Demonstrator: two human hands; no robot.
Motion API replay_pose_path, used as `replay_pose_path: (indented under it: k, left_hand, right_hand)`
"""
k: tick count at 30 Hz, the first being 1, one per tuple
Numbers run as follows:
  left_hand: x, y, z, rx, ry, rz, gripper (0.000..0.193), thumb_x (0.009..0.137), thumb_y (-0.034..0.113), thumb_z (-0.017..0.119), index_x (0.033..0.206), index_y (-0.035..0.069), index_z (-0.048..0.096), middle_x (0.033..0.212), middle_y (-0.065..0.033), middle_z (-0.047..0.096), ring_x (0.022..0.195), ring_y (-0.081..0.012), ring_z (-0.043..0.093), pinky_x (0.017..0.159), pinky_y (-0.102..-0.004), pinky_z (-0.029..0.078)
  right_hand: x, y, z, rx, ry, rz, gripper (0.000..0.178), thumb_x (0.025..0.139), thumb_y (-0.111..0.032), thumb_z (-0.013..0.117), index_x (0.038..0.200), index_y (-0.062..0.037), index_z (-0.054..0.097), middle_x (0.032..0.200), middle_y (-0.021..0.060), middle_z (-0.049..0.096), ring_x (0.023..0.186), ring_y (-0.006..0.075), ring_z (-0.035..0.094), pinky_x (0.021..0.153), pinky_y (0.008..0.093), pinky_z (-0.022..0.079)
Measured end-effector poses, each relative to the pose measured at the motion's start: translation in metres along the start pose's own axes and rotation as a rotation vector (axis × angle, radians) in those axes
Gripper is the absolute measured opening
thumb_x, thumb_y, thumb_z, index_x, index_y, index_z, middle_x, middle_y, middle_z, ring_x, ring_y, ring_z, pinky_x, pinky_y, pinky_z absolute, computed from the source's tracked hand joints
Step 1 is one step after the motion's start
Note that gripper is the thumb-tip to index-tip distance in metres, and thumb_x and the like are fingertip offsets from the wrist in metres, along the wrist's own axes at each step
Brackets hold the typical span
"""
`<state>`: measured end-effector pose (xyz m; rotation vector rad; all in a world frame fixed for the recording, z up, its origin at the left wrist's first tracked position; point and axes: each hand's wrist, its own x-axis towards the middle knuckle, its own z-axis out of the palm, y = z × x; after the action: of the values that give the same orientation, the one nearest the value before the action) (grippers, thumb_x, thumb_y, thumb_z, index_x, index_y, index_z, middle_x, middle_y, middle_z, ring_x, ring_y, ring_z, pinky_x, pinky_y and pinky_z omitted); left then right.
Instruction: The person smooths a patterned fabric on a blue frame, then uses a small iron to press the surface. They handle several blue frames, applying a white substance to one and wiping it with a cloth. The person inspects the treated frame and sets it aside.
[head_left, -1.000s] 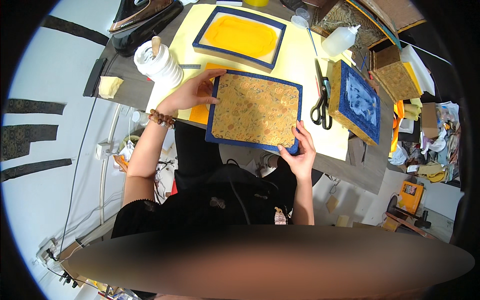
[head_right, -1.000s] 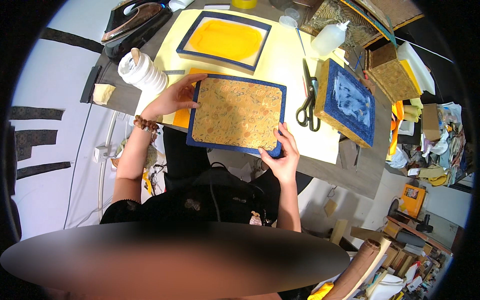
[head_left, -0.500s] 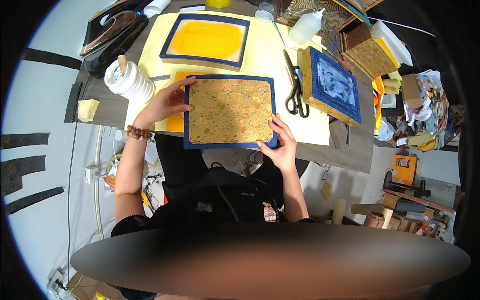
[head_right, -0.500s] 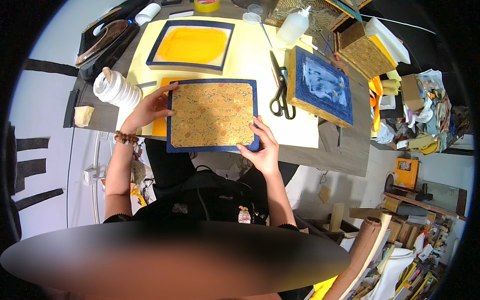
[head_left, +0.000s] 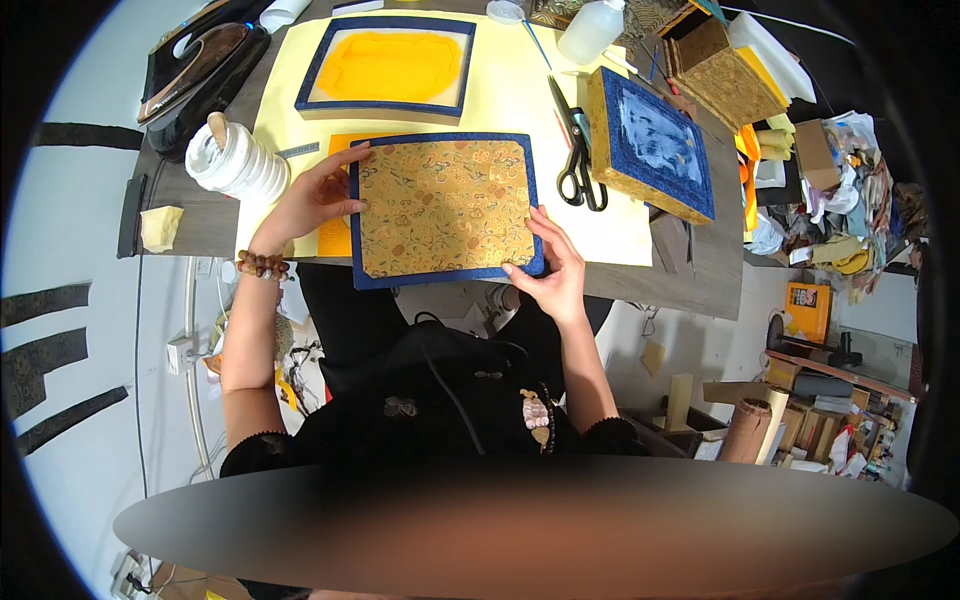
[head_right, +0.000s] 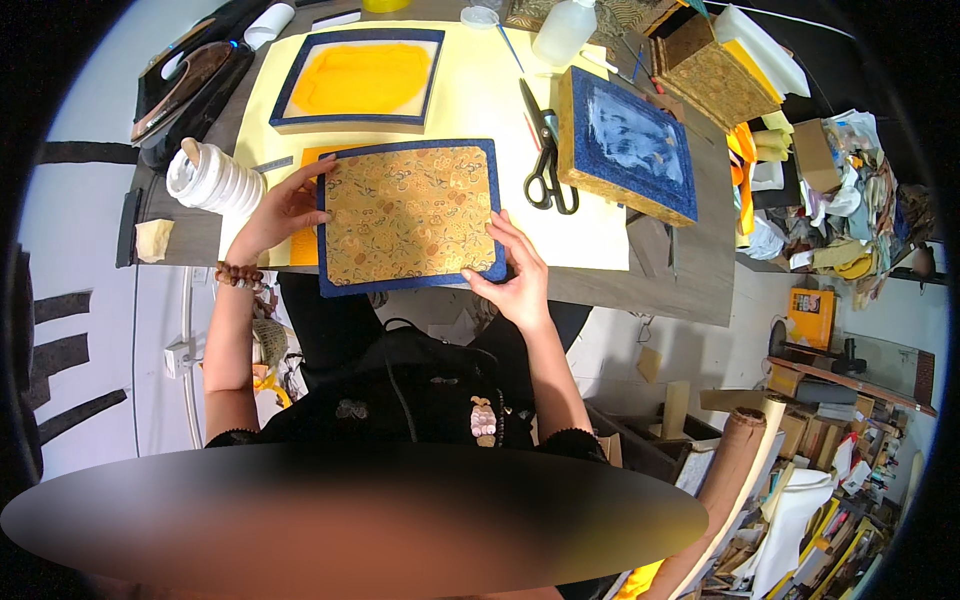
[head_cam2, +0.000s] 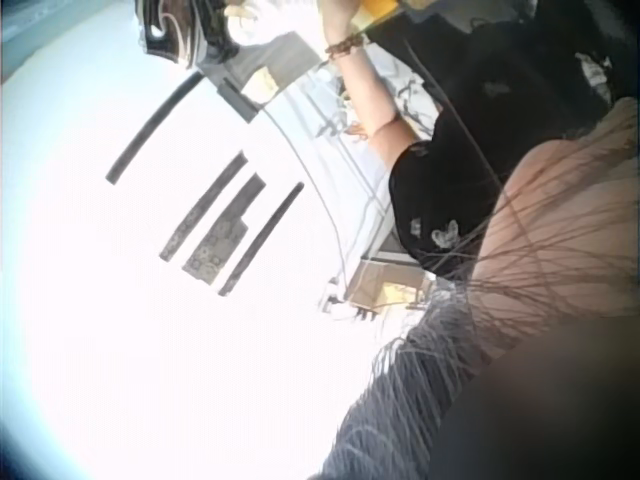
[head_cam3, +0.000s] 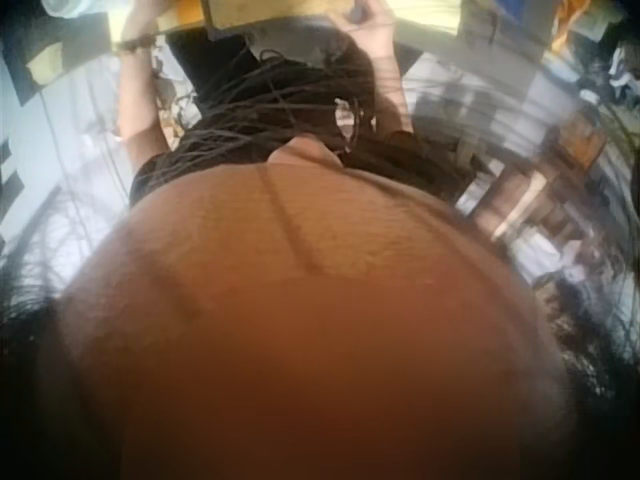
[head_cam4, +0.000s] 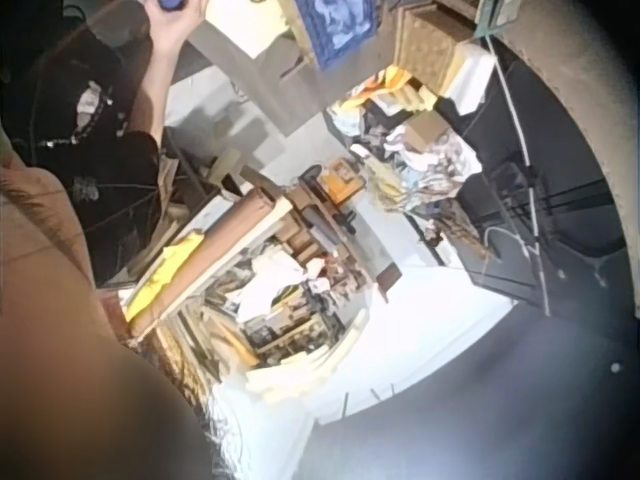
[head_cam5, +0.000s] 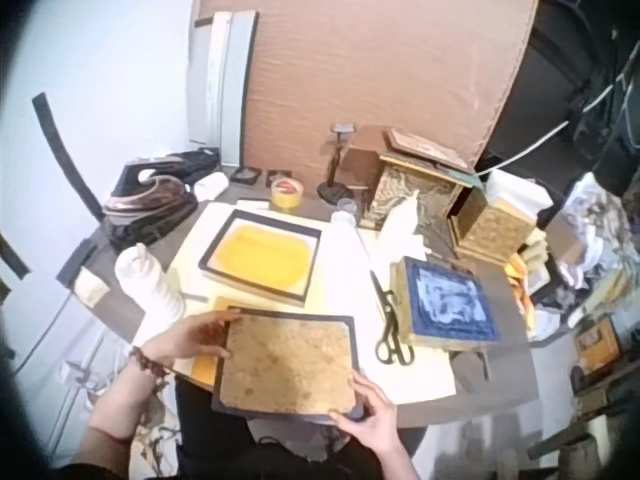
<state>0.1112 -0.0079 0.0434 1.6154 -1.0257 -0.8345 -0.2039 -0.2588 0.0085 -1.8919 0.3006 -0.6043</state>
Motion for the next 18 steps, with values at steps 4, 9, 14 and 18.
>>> replay_pose_path:
  k: [4,9,14,18]
  left_hand:
    - [0.0001,-0.0029,-0.0009,0.009,0.0,0.01,0.072,0.086,0.003,0.079,0.151,0.014,0.05,0.158,-0.0003,0.047,0.095,-0.0111,0.058,0.089,-0.0277,0.055]
    - [0.0002,-0.0051,-0.0027,0.079,0.0,0.052,0.07,0.087,0.003,0.079,0.15,0.014,0.051,0.158,-0.0019,0.046,0.099,-0.0107,0.059,0.09,-0.0283,0.055]
    - [-0.0004,-0.0016,-0.0039,0.123,-0.004,0.046,0.07,0.088,0.004,0.078,0.151,0.011,0.05,0.159,-0.0034,0.045,0.109,-0.0124,0.059,0.097,-0.0295,0.054]
    - [-0.0019,0.0034,-0.0054,0.131,-0.03,-0.042,0.067,0.09,0.004,0.076,0.151,0.011,0.05,0.164,-0.005,0.038,0.126,-0.0171,0.058,0.103,-0.0326,0.054]
  right_hand:
    - [0.0005,-0.0019,-0.0004,-0.004,-0.003,0.007,0.061,0.077,0.004,0.084,0.133,0.0052,0.06,0.149,0.0191,0.05,0.15,0.0323,0.036,0.118,0.0457,0.043]
    - [-0.0007,0.0006,0.0,0.001,0.007,-0.011,0.059,0.075,0.003,0.086,0.13,0.0043,0.063,0.149,0.0183,0.051,0.148,0.0327,0.039,0.117,0.045,0.043]
    - [-0.0009,0.005,0.0008,-0.019,0.039,-0.022,0.057,0.071,-0.001,0.09,0.124,0.0032,0.069,0.147,0.018,0.055,0.146,0.0331,0.044,0.116,0.0446,0.044]
    - [-0.0013,0.0049,0.0013,-0.033,0.043,-0.008,0.059,0.071,0.0,0.089,0.126,0.0052,0.068,0.147,0.0194,0.055,0.146,0.0338,0.044,0.115,0.0436,0.044]
